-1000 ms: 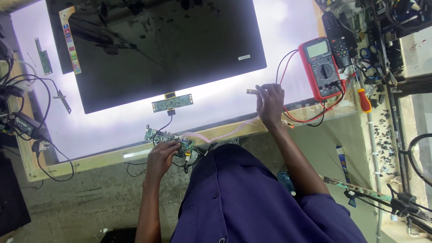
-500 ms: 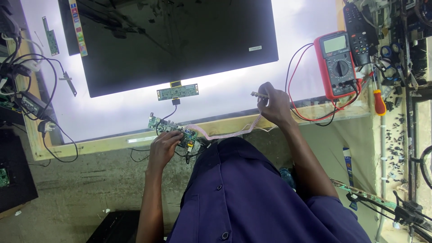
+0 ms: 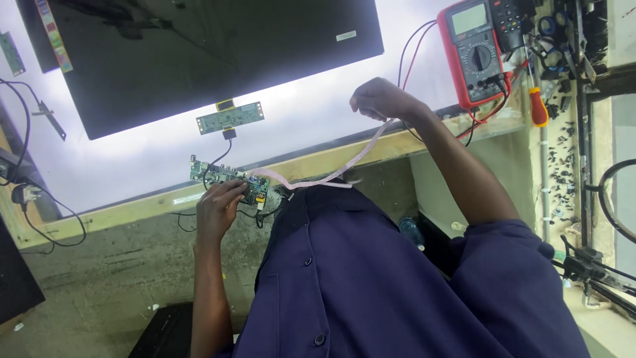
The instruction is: The person connects a power cable to a circuit board and then attaches a ribbon cable to a display panel. They plug the power cable into a power strip and continue to adjust the connections on the circuit board and display panel.
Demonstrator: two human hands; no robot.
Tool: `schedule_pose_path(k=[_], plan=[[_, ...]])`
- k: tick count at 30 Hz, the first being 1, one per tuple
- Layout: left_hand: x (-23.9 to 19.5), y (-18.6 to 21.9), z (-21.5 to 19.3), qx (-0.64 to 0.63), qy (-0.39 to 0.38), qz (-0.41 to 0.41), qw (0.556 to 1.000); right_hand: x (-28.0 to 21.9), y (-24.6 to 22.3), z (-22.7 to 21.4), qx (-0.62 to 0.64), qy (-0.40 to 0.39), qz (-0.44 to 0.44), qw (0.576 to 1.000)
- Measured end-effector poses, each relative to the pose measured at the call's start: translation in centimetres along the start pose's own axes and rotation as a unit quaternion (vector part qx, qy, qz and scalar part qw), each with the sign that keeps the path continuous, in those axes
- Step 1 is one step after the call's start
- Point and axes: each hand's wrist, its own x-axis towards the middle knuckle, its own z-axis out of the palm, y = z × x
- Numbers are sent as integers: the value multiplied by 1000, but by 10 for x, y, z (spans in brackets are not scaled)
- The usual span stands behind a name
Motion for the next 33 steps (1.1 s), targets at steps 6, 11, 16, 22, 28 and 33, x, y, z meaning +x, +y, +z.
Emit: schedule_pose_path(k=[6, 11, 16, 22, 28, 33], plan=[[-16, -32, 26, 48, 26, 69, 996, -9, -16, 7, -100, -33, 59, 993], [-15, -27, 23, 34, 38, 71, 996, -10, -17, 13, -102, 7, 74, 992], [-17, -29, 25, 29, 44, 66, 996, -13, -20, 15, -97, 19, 59, 993], [-18, -27, 25, 25, 40, 58, 997, -15, -27, 20, -107, 33, 59, 992], [-18, -28, 26, 27, 45, 61, 997, -17, -35, 24, -86, 42, 88, 992], [-18, -25, 25, 23, 42, 48, 998, -19, -40, 27, -69, 47, 79, 993]])
